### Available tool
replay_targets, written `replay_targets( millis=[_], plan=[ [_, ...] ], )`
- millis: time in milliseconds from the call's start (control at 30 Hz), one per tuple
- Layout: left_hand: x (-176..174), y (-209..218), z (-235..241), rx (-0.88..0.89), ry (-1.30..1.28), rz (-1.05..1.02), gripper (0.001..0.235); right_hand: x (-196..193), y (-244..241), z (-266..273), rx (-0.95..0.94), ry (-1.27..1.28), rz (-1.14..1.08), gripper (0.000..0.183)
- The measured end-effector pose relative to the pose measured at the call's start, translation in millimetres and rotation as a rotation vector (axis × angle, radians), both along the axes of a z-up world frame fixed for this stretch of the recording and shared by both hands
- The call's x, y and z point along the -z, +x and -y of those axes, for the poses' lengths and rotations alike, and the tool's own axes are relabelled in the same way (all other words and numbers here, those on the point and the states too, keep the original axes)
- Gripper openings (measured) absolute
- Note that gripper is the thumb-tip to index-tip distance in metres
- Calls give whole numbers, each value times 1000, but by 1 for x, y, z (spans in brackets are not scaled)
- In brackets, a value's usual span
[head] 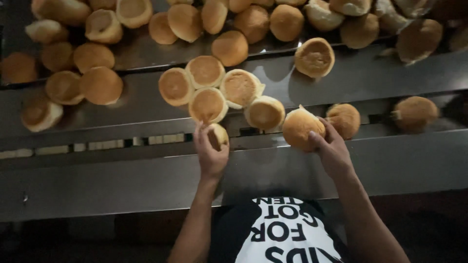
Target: The person repeatedly picks up round bread buns from a pile on a metal surface and places them onto a moving conveyor belt. The hands arrange the buns in a single file as the belt carries them away. The task continues throughout the video with no other objects or tools visible.
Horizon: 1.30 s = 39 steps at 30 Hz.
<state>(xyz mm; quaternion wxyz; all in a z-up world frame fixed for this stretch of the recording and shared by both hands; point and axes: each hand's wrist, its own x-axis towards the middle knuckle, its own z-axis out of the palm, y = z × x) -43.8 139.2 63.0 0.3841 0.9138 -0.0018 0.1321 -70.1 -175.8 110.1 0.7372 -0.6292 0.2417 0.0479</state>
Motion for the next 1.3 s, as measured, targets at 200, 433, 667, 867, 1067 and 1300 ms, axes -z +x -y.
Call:
replay_targets(
  millis=[200,433,667,867,1067,1300],
  plan=[
    [23,9,-75,-282,-976,-308,55,-19,-4,-23,-114,-87,-52,69],
    [55,31,-104,-594,-608,-343,46,-3,11,-40,-273,-92,-177,72],
    [36,38,-49,-134,305,76,40,64,39,-70,-254,-443,-114,50],
    [14,40,10,202,588,56,93,146,33,-1,-224,-1040,249,75],
    [1,91,49,205,842,71,85,42,78,-29,-278,-939,302,97],
    [16,134,68,54,763,16,66,54,94,91,292,-702,595,61]
  ],
)
